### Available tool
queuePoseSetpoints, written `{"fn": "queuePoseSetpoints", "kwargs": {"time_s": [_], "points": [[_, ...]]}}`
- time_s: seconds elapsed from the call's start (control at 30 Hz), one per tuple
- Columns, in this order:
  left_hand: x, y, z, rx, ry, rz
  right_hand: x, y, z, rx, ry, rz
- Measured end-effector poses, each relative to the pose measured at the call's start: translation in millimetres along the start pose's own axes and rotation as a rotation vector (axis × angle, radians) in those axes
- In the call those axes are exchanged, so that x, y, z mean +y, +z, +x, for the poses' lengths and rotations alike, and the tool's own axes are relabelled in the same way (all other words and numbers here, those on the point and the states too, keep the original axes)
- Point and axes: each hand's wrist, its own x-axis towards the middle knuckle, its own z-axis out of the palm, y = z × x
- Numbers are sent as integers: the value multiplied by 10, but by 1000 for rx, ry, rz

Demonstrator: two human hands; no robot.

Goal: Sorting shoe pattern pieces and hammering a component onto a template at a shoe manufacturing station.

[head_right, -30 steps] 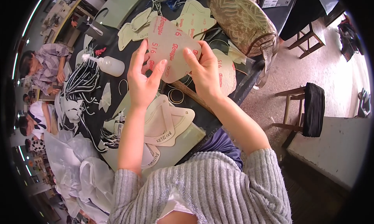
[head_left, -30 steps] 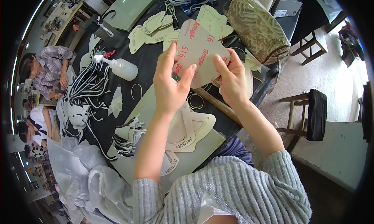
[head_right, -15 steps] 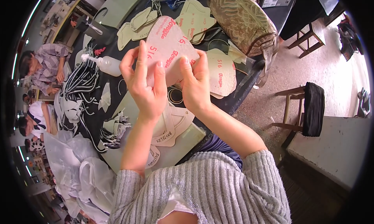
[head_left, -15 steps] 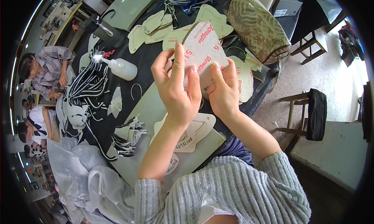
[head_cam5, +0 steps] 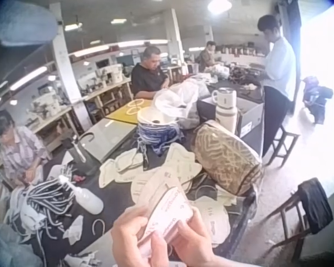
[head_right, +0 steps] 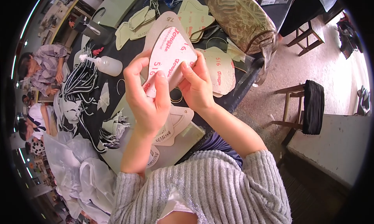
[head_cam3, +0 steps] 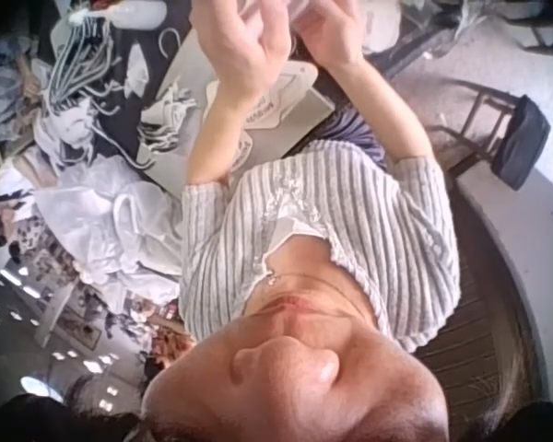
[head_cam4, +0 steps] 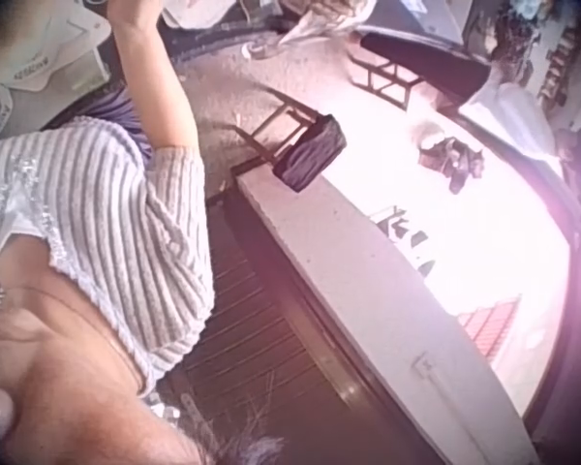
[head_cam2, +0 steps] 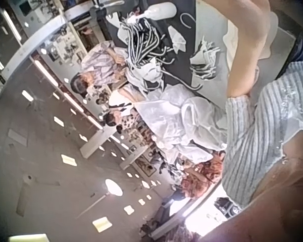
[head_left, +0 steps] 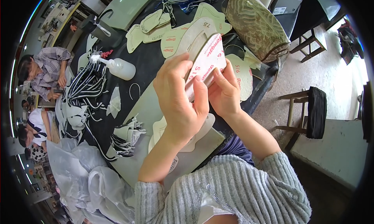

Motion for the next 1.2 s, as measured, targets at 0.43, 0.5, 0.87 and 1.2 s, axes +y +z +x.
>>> {"fn": "queuePoseSetpoints", "kwargs": {"time_s": [0.43, 0.5, 0.87, 1.2], "points": [[118, -24, -34, -6, 140, 213, -112, -46, 19, -88, 67, 18], [88, -33, -18, -7, 118, 195, -138, -96, 27, -62, 52, -33], [-326, -142, 28, -445, -766, -810, -868, -383, 100, -46, 161, -774], [-722, 856, -80, -560, -438, 75, -948, -1013, -20, 177, -215, -1811]]}}
